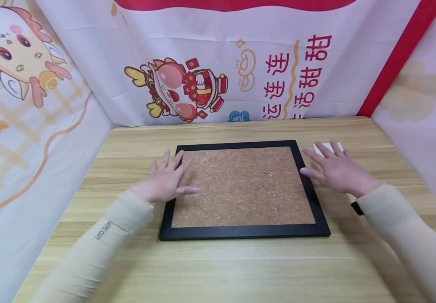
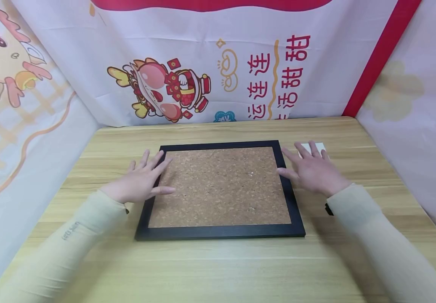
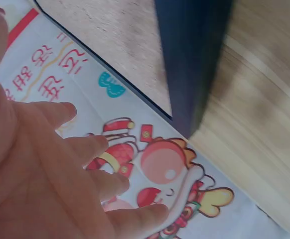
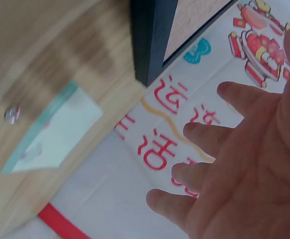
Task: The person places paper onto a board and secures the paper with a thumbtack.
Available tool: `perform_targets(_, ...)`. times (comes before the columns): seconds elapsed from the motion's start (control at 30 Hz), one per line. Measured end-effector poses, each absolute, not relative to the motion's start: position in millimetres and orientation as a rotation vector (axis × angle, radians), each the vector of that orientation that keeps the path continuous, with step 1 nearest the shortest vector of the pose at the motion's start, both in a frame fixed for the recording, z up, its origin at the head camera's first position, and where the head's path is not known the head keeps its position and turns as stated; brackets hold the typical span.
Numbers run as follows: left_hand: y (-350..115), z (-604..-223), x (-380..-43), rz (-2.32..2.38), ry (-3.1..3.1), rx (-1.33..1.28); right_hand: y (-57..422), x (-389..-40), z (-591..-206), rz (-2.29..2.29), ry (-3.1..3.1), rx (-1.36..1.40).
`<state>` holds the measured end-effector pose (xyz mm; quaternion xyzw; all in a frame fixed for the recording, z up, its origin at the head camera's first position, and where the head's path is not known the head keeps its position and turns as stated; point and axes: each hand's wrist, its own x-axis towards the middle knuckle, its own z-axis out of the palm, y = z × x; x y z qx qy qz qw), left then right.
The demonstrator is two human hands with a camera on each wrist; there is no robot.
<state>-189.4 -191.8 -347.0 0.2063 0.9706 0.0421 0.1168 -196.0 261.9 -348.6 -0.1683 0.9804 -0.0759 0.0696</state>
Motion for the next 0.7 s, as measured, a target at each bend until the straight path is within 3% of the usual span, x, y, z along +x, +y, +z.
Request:
perform_targets(0.27, -214.0, -349.1, -194.8, 0.077, 2.811, 0.544, 300.9, -216.5, -342.3, -0.242, 2.912, -0.390)
perform_targets(0.7, -239.9, -367.9, -200.1, 0.232, 2.887, 0.463, 375.4, -254.5, -370.4, -0.211, 2.821, -0.209)
